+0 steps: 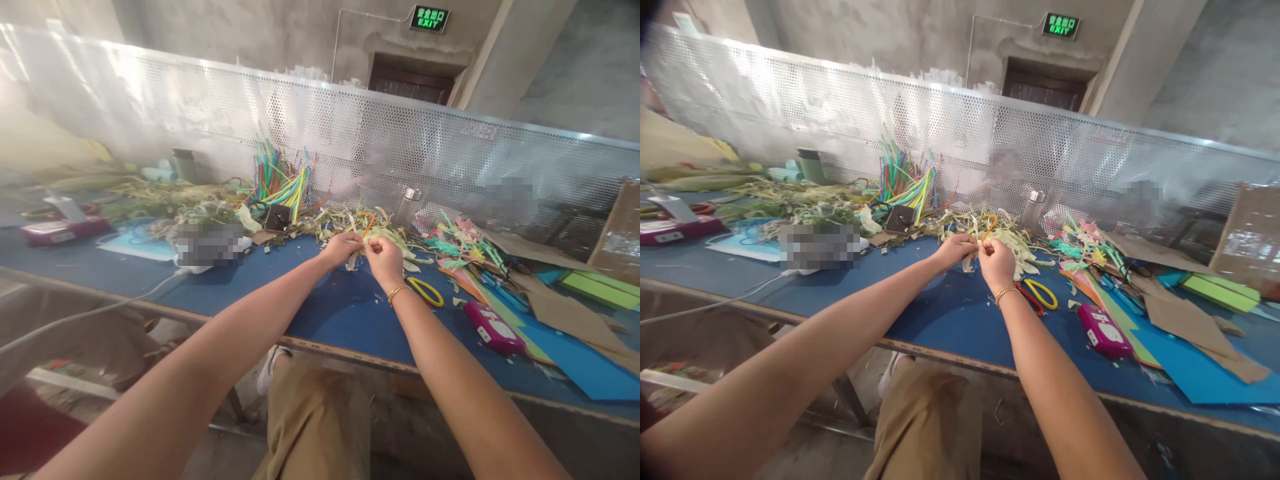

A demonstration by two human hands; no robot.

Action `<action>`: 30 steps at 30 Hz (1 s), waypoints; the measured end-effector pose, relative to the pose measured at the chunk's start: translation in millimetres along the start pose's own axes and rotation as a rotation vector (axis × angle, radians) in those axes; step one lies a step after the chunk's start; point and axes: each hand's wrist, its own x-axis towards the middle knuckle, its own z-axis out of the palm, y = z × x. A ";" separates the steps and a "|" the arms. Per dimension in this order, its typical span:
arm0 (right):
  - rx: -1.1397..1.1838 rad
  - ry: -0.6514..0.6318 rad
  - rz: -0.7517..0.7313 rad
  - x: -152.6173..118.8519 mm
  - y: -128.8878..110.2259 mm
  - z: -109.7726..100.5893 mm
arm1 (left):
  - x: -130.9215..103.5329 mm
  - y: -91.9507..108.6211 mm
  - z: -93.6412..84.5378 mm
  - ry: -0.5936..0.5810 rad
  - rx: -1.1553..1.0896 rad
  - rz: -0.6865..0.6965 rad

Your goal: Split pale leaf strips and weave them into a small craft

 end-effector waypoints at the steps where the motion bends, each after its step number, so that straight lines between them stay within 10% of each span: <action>1: -0.011 -0.003 -0.003 -0.1 -0.1 -0.1 | 0.4 0.1 0.1 0.000 -0.005 0.000; 30: -0.075 -0.101 -0.002 -2.8 3.0 -0.5 | 3.4 2.4 -7.1 0.028 0.140 0.068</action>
